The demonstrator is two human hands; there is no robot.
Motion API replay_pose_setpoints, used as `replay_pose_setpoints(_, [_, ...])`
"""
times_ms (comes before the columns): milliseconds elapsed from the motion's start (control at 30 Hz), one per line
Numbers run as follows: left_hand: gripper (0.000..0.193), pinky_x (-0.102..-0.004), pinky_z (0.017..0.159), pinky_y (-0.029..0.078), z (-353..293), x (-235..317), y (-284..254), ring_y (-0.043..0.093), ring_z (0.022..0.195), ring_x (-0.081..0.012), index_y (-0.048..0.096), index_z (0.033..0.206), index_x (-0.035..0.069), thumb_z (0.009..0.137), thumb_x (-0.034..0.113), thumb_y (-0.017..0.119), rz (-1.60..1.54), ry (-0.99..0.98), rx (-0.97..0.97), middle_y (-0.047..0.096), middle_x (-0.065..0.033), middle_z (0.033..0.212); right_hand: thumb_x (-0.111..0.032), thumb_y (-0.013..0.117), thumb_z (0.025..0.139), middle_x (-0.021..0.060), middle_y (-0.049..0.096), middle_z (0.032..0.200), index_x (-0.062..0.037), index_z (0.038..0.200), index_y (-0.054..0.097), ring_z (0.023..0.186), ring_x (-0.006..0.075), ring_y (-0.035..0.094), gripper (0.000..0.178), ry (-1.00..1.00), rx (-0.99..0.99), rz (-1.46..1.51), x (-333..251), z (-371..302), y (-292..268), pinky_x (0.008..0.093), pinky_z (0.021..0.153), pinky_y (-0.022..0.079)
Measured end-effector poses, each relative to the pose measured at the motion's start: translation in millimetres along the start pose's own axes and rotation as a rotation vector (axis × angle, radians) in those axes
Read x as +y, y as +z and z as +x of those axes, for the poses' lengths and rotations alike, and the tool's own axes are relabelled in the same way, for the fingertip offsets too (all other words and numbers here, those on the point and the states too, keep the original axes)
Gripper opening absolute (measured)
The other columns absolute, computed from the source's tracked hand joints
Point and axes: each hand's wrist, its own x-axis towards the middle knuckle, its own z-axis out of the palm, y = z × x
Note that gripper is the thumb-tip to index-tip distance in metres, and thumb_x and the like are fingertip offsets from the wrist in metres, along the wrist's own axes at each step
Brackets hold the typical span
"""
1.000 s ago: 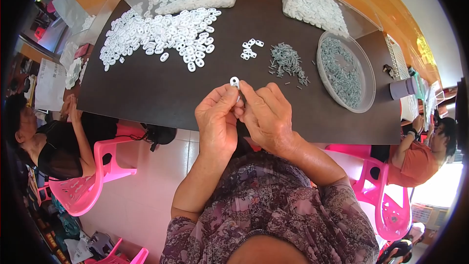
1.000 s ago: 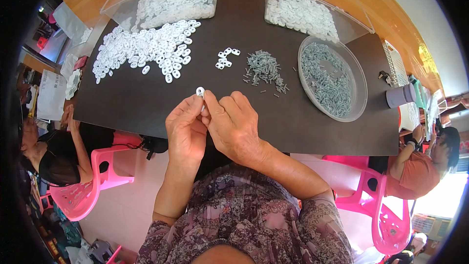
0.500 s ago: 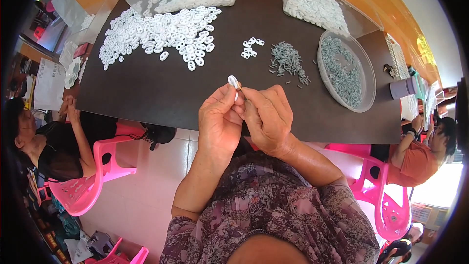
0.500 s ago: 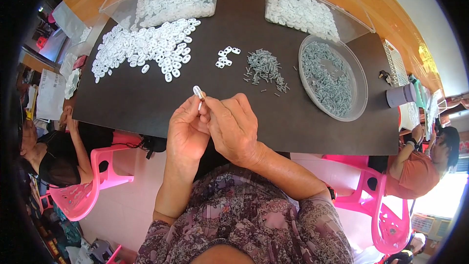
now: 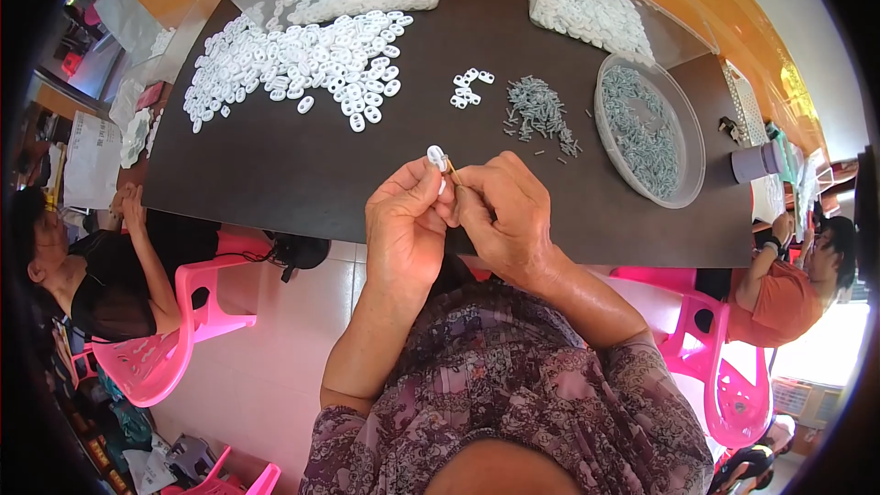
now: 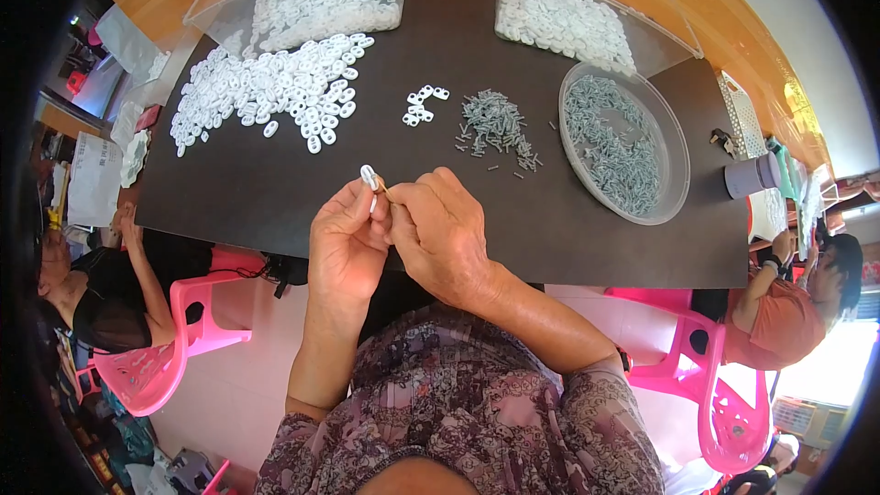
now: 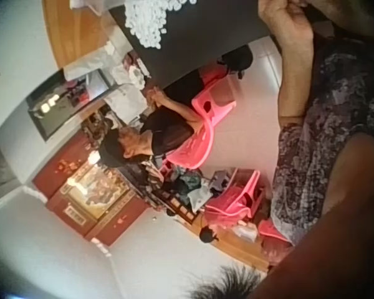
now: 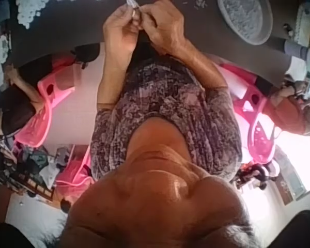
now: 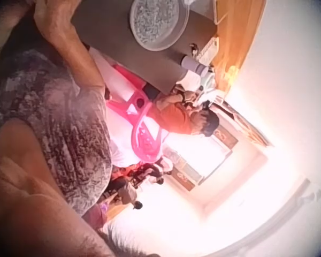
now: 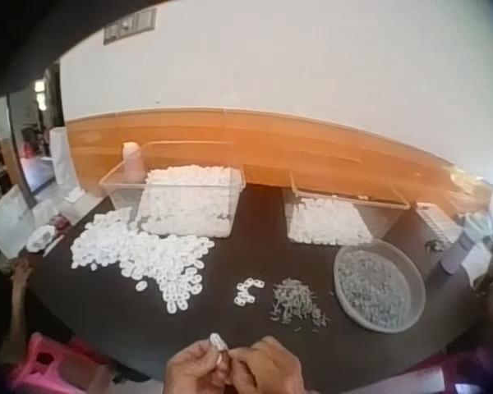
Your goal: Manually assembling small white plastic components with metal clips using a thin wire tool.
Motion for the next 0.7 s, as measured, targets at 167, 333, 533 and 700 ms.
replay_pose_setpoints(167, [0.012, -0.0262, 0.057, 0.039, -0.7, -0.1, 0.4, 0.048, 0.059, -0.0121, 0.060, 0.090, -0.002, 0.091, 0.009, 0.056, -0.012, 0.013, -0.014, 0.056, -0.0043, 0.071, 0.010, 0.062, 0.071, 0.0052, 0.054, 0.066, -0.0011, 0.086, 0.062, 0.055, 0.0162, 0.047, 0.018, 0.008, 0.006, 0.031, 2.9, -1.4, 1.0, 0.0288, 0.047, 0.036])
replay_pose_setpoints(333, [0.010, -0.0241, 0.054, 0.040, -4.0, -2.1, 7.2, 0.049, 0.057, -0.0110, 0.060, 0.088, -0.003, 0.089, 0.007, 0.059, 0.143, 0.160, 0.099, 0.057, -0.0053, 0.071, 0.008, 0.062, 0.071, 0.0059, 0.053, 0.064, -0.0007, 0.087, 0.061, 0.057, 0.0199, 0.048, 0.018, 0.063, -0.020, 0.053, 0.4, -2.4, -0.3, 0.0319, 0.051, 0.039])
replay_pose_setpoints(533, [0.009, -0.0209, 0.051, 0.039, -1.5, 1.9, 5.3, 0.049, 0.055, -0.0092, 0.061, 0.088, -0.004, 0.086, 0.005, 0.063, 0.279, 0.277, 0.185, 0.059, -0.0060, 0.070, 0.005, 0.063, 0.072, 0.0062, 0.053, 0.064, 0.0002, 0.089, 0.063, 0.058, 0.0192, 0.048, 0.018, 0.087, -0.084, 0.036, 2.0, 0.1, -4.0, 0.0315, 0.052, 0.038])
replay_pose_setpoints(700, [0.010, -0.0201, 0.051, 0.039, -1.4, 8.5, -4.7, 0.050, 0.057, -0.0081, 0.061, 0.089, -0.005, 0.086, 0.004, 0.063, 0.409, 0.365, 0.160, 0.059, -0.0048, 0.071, -0.002, 0.066, 0.072, 0.0090, 0.057, 0.066, -0.0020, 0.081, 0.061, 0.062, 0.0264, 0.053, 0.010, 0.068, -0.140, -0.129, 12.7, 19.0, -9.8, 0.0369, 0.056, 0.042])
